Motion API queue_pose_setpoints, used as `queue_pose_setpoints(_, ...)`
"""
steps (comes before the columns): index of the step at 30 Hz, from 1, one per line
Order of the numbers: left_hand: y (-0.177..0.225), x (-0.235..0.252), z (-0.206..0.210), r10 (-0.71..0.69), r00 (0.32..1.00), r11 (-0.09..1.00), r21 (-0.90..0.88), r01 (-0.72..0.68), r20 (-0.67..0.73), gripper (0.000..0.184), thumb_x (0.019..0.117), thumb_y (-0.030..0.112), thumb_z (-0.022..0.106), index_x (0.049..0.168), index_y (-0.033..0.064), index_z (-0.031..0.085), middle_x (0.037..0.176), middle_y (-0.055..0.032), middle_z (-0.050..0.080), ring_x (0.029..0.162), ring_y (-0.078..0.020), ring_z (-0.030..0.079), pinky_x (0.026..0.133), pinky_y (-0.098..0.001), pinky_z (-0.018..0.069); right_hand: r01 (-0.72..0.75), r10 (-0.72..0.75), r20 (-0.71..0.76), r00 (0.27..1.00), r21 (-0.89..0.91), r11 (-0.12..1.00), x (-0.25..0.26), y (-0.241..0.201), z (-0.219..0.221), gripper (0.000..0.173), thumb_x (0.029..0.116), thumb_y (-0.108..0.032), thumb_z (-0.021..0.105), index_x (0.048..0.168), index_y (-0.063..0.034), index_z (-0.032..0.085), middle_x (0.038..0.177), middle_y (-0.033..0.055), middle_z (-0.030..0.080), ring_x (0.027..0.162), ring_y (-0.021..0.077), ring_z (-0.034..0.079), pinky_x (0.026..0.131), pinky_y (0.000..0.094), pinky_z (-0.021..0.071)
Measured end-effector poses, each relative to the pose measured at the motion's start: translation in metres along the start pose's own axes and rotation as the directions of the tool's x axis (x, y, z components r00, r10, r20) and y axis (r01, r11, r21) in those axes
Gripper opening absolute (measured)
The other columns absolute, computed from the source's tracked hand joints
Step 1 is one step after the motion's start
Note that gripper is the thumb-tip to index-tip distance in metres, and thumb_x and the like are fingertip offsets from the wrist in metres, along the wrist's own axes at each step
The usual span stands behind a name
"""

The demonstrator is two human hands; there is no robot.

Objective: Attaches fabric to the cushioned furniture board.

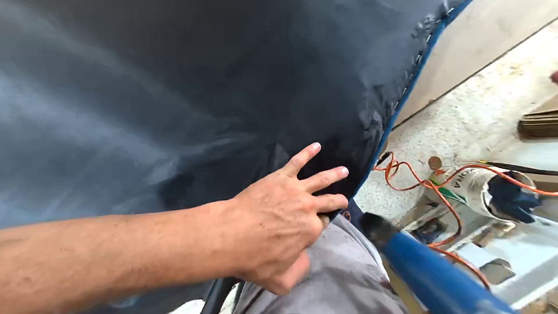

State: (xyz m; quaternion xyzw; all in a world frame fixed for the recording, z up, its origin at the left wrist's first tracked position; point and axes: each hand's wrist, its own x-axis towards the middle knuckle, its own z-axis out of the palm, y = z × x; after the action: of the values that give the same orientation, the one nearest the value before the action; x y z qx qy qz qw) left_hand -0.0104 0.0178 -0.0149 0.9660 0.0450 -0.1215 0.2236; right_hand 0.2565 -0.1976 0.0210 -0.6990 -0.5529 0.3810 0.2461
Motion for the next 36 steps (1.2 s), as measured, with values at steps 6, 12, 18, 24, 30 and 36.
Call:
queue_pose_setpoints(6, -0.004, -0.001, 0.007, 0.014, 1.0, 1.0, -0.005, -0.014, -0.023, 0.043, 0.0882, 0.048, 0.049, 0.11, 0.0307, 0.081, 0.15, 0.0107, 0.058, 0.156, -0.0288, 0.027, 0.121, -0.0756, 0.0046, -0.118, 0.129, 0.097, 0.987, -0.118, 0.986, -0.006, -0.019, 0.04, 0.045, 0.0887, -0.029, 0.075, 0.121, 0.0018, 0.07, 0.105, 0.0167, 0.076, 0.094, 0.0245, 0.076, 0.085, 0.0438, 0.0616)
queue_pose_setpoints(12, -0.007, 0.001, 0.009, 0.025, 0.998, 0.999, -0.03, -0.026, -0.054, 0.037, 0.0879, 0.046, 0.052, 0.099, 0.0278, 0.082, 0.146, 0.009, 0.061, 0.155, -0.0264, 0.031, 0.123, -0.0735, 0.004, -0.087, 0.102, 0.097, 0.99, -0.146, 0.985, -0.004, -0.022, 0.043, 0.047, 0.0882, -0.027, 0.077, 0.125, 0.0023, 0.068, 0.105, 0.0167, 0.076, 0.095, 0.0212, 0.074, 0.085, 0.0391, 0.0608)
queue_pose_setpoints(18, -0.009, 0.001, 0.009, 0.025, 0.997, 0.998, -0.049, -0.028, -0.073, 0.035, 0.0887, 0.045, 0.052, 0.094, 0.028, 0.082, 0.145, 0.0097, 0.062, 0.155, -0.0257, 0.03, 0.123, -0.0739, 0.0038, -0.128, 0.156, 0.125, 0.98, -0.205, 0.97, 0.004, -0.034, 0.041, 0.043, 0.0891, -0.026, 0.075, 0.122, 0.001, 0.069, 0.104, 0.0164, 0.076, 0.093, 0.023, 0.075, 0.082, 0.04, 0.0611)
queue_pose_setpoints(24, -0.01, 0.001, 0.009, 0.027, 0.996, 0.997, -0.071, -0.033, -0.091, 0.037, 0.0893, 0.045, 0.05, 0.097, 0.0282, 0.082, 0.145, 0.0086, 0.062, 0.154, -0.0271, 0.031, 0.123, -0.0736, 0.0046, -0.201, 0.245, 0.14, 0.959, -0.266, 0.943, 0.008, -0.048, 0.039, 0.042, 0.0899, -0.026, 0.073, 0.123, -0.0003, 0.07, 0.106, 0.0152, 0.077, 0.094, 0.0247, 0.076, 0.084, 0.0425, 0.0608)
queue_pose_setpoints(30, -0.01, 0.003, 0.009, 0.032, 0.994, 0.997, -0.062, -0.039, -0.102, 0.035, 0.09, 0.043, 0.051, 0.095, 0.0266, 0.081, 0.144, 0.0072, 0.062, 0.154, -0.0275, 0.032, 0.123, -0.0727, 0.0041, -0.156, 0.213, 0.152, 0.965, -0.317, 0.936, 0.013, -0.049, 0.028, 0.035, 0.0873, -0.028, 0.075, 0.111, -0.0031, 0.072, 0.094, 0.0125, 0.077, 0.084, 0.0208, 0.075, 0.072, 0.0419, 0.0607)
queue_pose_setpoints(36, -0.005, 0.001, 0.015, -0.007, 0.991, 0.996, -0.085, -0.005, -0.134, 0.036, 0.0899, 0.044, 0.051, 0.092, 0.0227, 0.08, 0.145, 0.0095, 0.061, 0.154, -0.0227, 0.032, 0.125, -0.0682, 0.0049, -0.196, 0.195, -0.109, 0.975, 0.005, 0.981, -0.01, 0.009, -0.049, 0.033, 0.0985, -0.019, 0.069, 0.12, 0.0029, 0.058, 0.096, 0.0122, 0.07, 0.083, 0.0222, 0.072, 0.077, 0.0477, 0.0625)
